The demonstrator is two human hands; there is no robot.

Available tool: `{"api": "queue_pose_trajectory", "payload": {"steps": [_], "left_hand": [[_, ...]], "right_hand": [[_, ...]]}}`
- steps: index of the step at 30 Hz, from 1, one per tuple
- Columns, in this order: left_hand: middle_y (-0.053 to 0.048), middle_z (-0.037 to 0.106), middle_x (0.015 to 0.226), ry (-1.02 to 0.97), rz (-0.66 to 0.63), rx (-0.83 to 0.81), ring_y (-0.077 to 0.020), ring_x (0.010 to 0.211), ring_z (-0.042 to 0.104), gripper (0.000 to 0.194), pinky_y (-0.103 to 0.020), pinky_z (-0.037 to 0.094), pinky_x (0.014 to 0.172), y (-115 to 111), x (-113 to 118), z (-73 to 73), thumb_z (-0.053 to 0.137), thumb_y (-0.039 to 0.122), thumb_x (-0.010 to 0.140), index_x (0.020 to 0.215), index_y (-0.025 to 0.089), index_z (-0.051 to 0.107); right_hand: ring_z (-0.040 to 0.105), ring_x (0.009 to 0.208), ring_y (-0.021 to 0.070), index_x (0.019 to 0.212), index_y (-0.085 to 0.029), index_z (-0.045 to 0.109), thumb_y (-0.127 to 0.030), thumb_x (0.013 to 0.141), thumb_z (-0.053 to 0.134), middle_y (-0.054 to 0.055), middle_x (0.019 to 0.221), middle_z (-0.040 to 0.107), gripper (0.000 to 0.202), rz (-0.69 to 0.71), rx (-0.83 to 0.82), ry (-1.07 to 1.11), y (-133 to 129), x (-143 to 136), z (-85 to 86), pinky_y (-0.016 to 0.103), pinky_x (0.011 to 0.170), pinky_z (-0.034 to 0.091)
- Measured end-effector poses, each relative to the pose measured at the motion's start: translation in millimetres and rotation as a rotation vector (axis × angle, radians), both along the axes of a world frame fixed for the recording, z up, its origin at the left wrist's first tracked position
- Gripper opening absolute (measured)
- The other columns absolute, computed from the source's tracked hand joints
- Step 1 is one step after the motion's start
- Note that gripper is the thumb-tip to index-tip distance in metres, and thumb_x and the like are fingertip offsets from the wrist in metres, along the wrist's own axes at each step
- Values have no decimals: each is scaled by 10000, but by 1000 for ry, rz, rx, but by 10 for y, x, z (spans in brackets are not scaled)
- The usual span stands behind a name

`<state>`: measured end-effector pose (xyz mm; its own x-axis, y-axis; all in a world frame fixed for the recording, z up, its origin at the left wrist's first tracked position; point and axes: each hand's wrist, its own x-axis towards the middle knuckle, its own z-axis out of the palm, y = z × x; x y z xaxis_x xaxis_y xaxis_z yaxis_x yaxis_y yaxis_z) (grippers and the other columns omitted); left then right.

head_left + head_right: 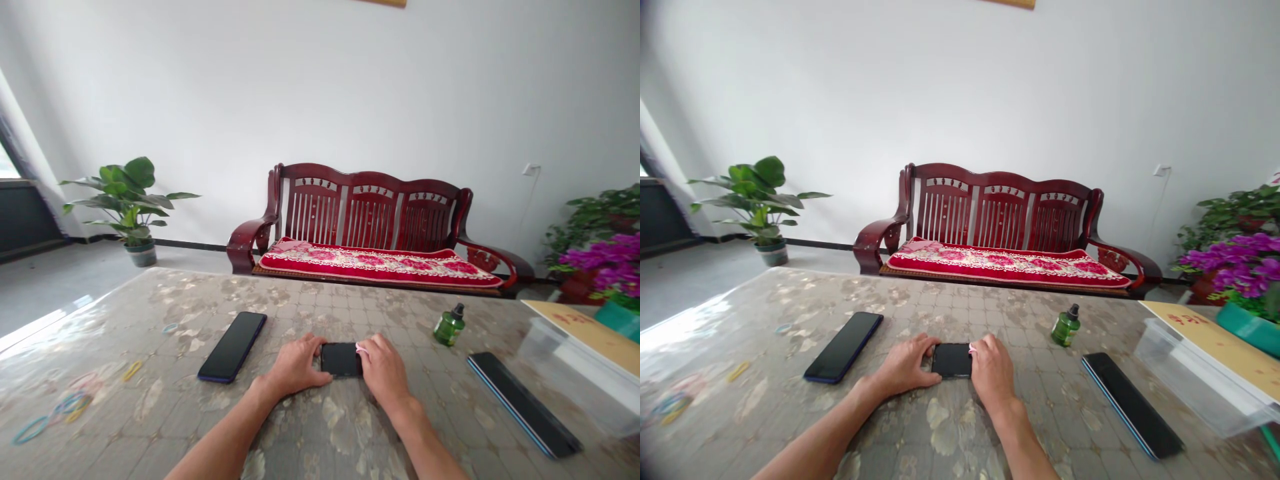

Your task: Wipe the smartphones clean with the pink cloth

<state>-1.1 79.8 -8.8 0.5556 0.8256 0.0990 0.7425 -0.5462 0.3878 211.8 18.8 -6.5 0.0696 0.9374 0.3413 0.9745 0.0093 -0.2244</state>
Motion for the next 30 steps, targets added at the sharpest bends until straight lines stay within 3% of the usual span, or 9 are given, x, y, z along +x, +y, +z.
{"api": "queue_pose_trajectory", "payload": {"steps": [3,10,16,21,24,30], "left_hand": [[-9,648,943,-4,6,-3,-222,817,644,521,-266,451,692,-2,1,-2,718,474,651,1115,264,609],[-8,644,933,2,-2,12,-216,804,645,519,-264,445,677,6,-8,3,721,494,645,1095,257,615],[-11,641,923,-1,6,20,-220,796,643,504,-267,437,672,13,-1,-12,711,497,648,1079,255,617],[-7,645,942,14,2,1,-224,821,646,510,-266,444,694,11,-2,23,717,499,643,1083,263,612],[-8,649,966,23,4,-20,-224,836,648,528,-268,449,711,5,-5,42,718,491,646,1109,263,607],[-4,652,962,14,-2,-5,-221,843,649,526,-269,454,728,23,-8,-2,729,492,652,1111,260,620]], "right_hand": [[584,910,153,939,-252,711,-187,946,496,32,943,652,225,95,4,28,3,-62,-17,238,803,389],[586,891,172,929,-229,722,-194,952,489,56,925,643,236,-105,-5,-29,34,164,5,255,777,387],[589,931,157,929,-249,710,-184,939,482,31,945,654,237,148,-30,58,-49,-63,40,234,816,394],[603,878,156,846,-253,711,-124,870,537,24,910,661,218,36,-120,44,-47,191,176,235,724,366],[613,840,153,816,-251,702,-83,821,550,9,877,663,226,50,-224,37,-61,360,275,240,680,334],[603,879,149,857,-247,699,-68,796,502,12,922,661,273,255,-227,86,-94,71,293,225,721,340]]}}
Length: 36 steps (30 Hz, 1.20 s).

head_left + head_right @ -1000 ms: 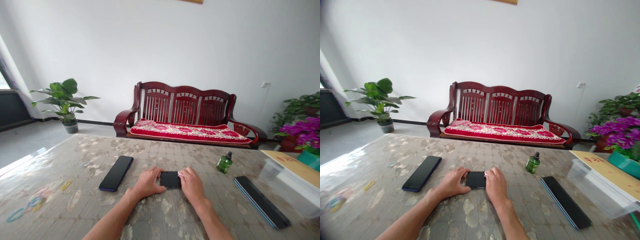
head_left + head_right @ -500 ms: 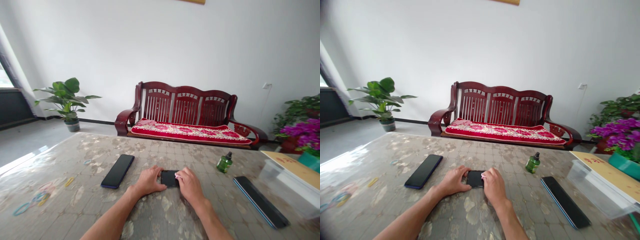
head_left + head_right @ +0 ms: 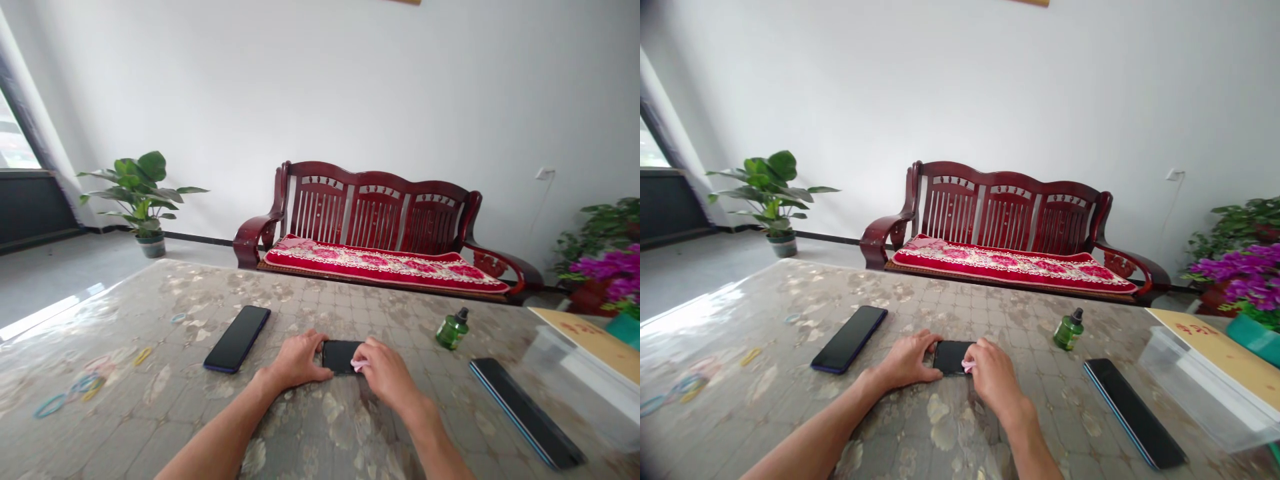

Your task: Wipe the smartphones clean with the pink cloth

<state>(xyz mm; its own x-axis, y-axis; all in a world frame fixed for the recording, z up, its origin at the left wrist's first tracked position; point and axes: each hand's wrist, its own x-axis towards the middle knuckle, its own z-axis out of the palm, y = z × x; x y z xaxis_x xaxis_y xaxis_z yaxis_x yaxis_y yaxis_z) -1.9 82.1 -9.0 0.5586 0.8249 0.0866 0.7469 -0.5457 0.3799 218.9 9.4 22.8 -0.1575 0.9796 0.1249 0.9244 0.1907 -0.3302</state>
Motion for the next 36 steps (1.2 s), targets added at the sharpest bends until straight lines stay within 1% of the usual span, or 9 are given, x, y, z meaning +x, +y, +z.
{"api": "queue_pose_trajectory", "payload": {"steps": [2,4,8,10,18,25,30,33,36], "left_hand": [[-2,653,950,-16,-9,13,-219,839,650,536,-267,454,717,13,-4,-26,739,495,644,1109,254,625],[-2,655,948,-28,-14,21,-218,833,650,557,-266,453,703,22,-9,-41,746,500,637,1120,251,626],[-3,659,955,-24,-16,24,-212,807,646,571,-263,452,685,24,-12,-37,739,507,640,1137,253,621],[-3,658,946,-19,-18,27,-213,807,645,562,-265,452,687,22,-11,-29,735,508,641,1125,246,624],[-4,659,932,-39,-29,39,-219,832,643,546,-261,451,697,10,-15,0,737,492,636,1111,244,633],[-6,658,933,-48,-35,47,-218,827,643,547,-266,454,708,28,-17,-56,736,491,640,1114,239,632],[-3,658,932,-54,-37,54,-219,828,644,568,-267,453,709,49,-18,-76,743,499,632,1126,243,627],[-5,660,934,-47,-36,47,-217,820,645,558,-264,450,701,45,-19,-64,738,515,636,1112,245,628],[-7,660,935,-36,-34,48,-221,819,646,564,-268,452,699,41,-20,-63,733,520,639,1116,239,626]], "right_hand": [[599,888,148,865,-251,702,-85,804,497,10,933,662,270,55,-4,28,-2,-96,-9,222,732,346],[600,885,147,855,-252,704,-92,804,501,8,925,663,263,60,-16,33,-2,-103,3,221,732,346],[599,863,148,825,-245,697,-62,776,510,8,893,658,267,-45,-39,-21,-4,40,65,227,709,330],[597,874,147,834,-240,692,-59,783,505,10,901,655,265,-59,-47,-35,-3,79,85,228,710,326],[592,891,144,875,-233,698,-148,808,553,12,933,650,181,27,-88,67,24,-111,35,227,732,331],[594,885,139,874,-242,704,-142,801,553,7,938,651,196,29,-77,73,28,-107,4,223,725,331],[596,888,134,869,-245,702,-135,809,539,2,937,654,206,59,-64,64,8,-203,8,220,728,330],[601,892,140,878,-250,695,-129,812,540,0,942,657,207,19,-52,10,7,-174,12,231,712,320],[606,889,151,866,-246,689,-122,810,552,6,937,663,193,-77,-69,-67,12,-23,33,245,687,305]]}}
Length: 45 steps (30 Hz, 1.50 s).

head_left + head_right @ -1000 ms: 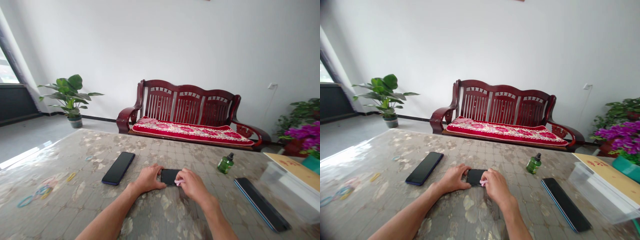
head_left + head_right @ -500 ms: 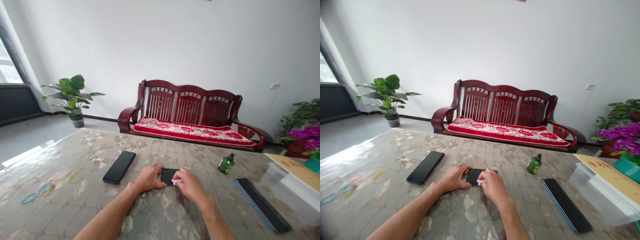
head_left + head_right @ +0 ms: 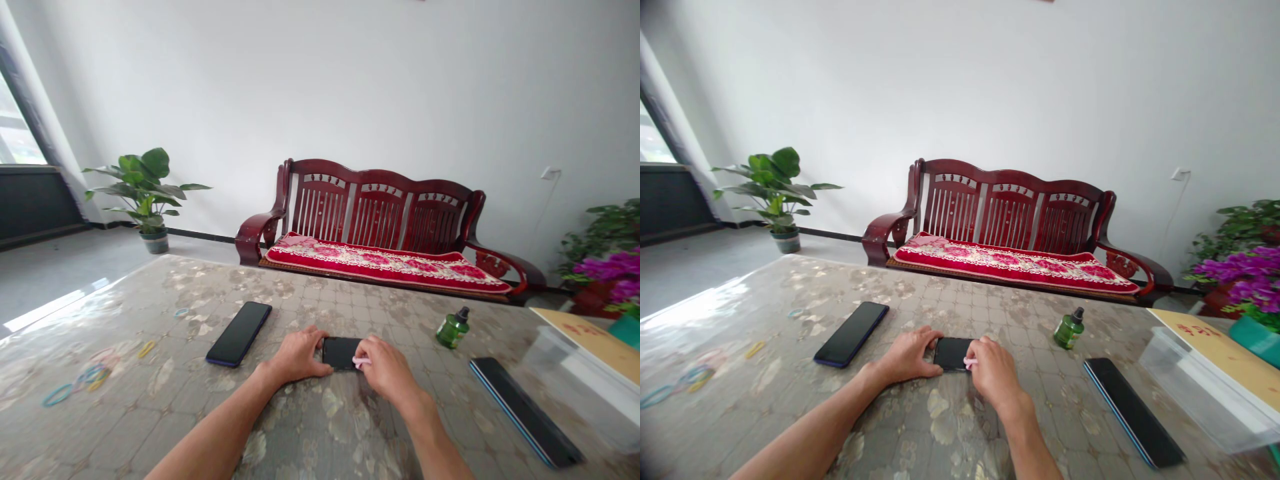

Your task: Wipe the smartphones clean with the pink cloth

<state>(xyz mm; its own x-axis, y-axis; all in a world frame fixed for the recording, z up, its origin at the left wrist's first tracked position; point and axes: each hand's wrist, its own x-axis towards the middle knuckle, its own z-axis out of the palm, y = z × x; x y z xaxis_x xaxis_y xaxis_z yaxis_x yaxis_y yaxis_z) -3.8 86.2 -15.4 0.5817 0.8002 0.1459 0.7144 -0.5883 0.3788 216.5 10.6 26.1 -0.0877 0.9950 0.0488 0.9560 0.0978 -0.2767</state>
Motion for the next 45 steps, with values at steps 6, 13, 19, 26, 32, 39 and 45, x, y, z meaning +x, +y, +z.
{"api": "queue_pose_trajectory", "payload": {"steps": [6,13,19,26,32,39,45], "left_hand": [[-2,661,947,3,14,-23,-220,830,653,579,-262,454,704,-9,1,-2,743,519,626,1128,259,622],[-5,661,960,-16,19,-25,-227,829,654,608,-271,462,707,-18,-3,-15,758,502,614,1152,257,615],[-3,653,952,-23,19,-35,-219,813,645,587,-267,463,701,-8,-4,-45,762,500,609,1122,256,617],[-8,656,967,-17,15,-56,-223,825,648,590,-272,469,720,-24,1,-12,760,489,617,1136,248,616],[-15,660,985,9,33,-66,-227,844,653,591,-272,469,736,-45,9,40,754,479,623,1149,253,608],[-10,652,990,24,26,-90,-212,826,652,577,-260,463,709,-64,10,94,735,452,648,1172,253,600],[-11,644,998,30,29,-98,-214,842,654,576,-262,460,723,-65,10,77,724,454,666,1192,263,587]], "right_hand": [[600,883,153,854,-227,673,-91,815,531,15,927,661,201,-32,-16,-20,19,131,3,244,691,303],[588,906,153,881,-231,650,-80,803,501,14,954,642,226,44,29,55,46,-59,-95,237,733,330],[586,907,152,875,-232,641,-85,810,502,9,937,634,213,30,29,76,27,-33,-111,236,749,337],[592,938,159,875,-243,652,-91,838,487,13,962,635,227,27,24,89,-21,-151,-55,235,763,357],[603,934,162,878,-247,658,-97,851,502,23,967,646,218,-13,23,65,-51,-104,-58,237,758,365],[605,931,170,878,-231,659,-80,840,525,28,960,648,205,-154,0,1,-18,82,-24,247,743,359],[606,942,159,890,-241,656,-139,875,543,19,984,645,153,-29,16,91,-62,-294,-37,232,764,368]]}}
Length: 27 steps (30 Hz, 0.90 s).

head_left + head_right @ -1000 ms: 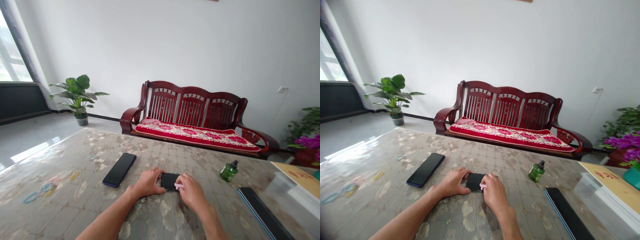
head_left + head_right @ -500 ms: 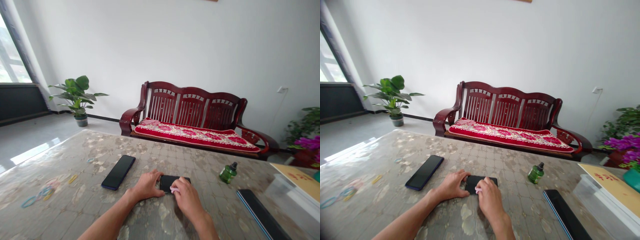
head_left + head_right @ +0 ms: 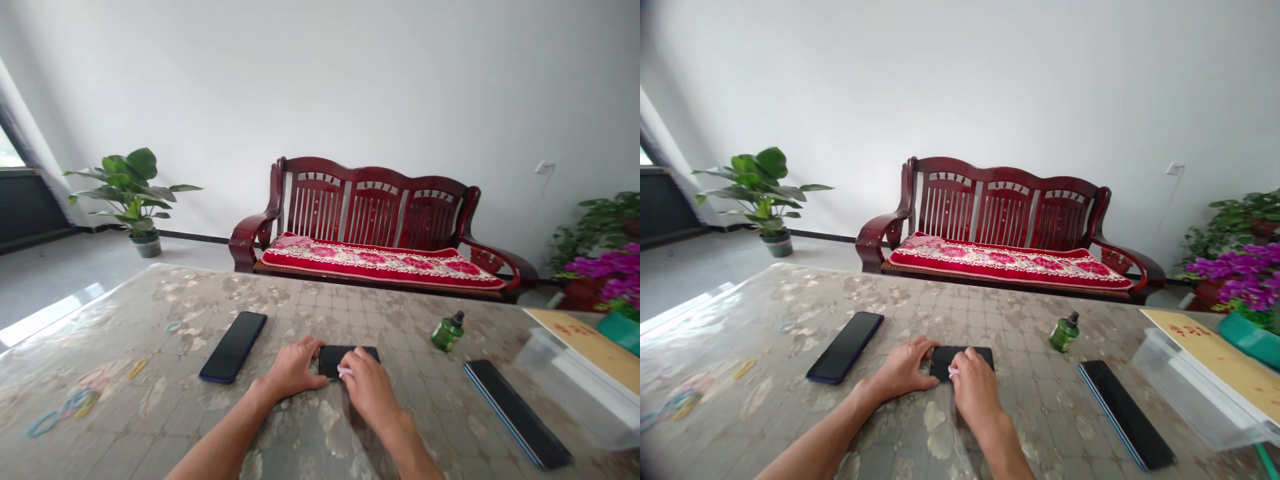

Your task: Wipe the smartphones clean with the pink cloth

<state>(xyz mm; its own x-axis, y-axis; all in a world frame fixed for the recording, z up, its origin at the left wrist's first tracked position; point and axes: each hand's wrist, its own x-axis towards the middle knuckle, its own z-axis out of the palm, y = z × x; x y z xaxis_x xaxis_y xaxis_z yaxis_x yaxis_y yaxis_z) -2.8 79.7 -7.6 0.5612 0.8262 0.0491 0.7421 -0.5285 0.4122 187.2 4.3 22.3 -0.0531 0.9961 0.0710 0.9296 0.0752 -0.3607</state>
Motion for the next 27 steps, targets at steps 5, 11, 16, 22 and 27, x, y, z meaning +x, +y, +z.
{"api": "queue_pose_trajectory", "payload": {"steps": [5,11,16,22,27], "left_hand": [[-15,647,1014,17,2,-15,-217,840,657,580,-260,461,711,-13,3,57,726,464,662,1187,262,586],[-10,652,1021,32,17,-20,-221,862,660,561,-261,468,726,-33,14,82,722,454,669,1180,271,581],[-11,650,1019,15,25,-16,-223,865,660,569,-261,462,719,-34,13,47,724,459,670,1188,275,579],[-8,646,1011,18,24,-16,-225,871,661,566,-265,456,723,-27,6,18,724,468,674,1185,274,576],[-9,654,1002,-7,33,-6,-224,877,659,550,-263,455,740,-30,8,-1,726,459,668,1165,273,583]], "right_hand": [[607,925,164,900,-235,651,-127,888,510,24,973,640,178,-84,0,-54,1,286,-2,243,762,382],[607,899,162,891,-227,643,-159,929,471,35,956,630,189,-110,45,-58,-122,309,-97,245,774,392],[610,901,155,891,-227,649,-160,937,472,30,952,628,195,-97,62,-31,-136,349,-135,232,781,394],[611,913,168,899,-206,671,-178,949,479,58,971,633,201,-248,70,-126,114,502,-96,243,778,400],[605,938,162,951,-215,681,-194,965,470,55,1012,637,212,-138,80,-106,141,131,-128,232,797,397]]}}
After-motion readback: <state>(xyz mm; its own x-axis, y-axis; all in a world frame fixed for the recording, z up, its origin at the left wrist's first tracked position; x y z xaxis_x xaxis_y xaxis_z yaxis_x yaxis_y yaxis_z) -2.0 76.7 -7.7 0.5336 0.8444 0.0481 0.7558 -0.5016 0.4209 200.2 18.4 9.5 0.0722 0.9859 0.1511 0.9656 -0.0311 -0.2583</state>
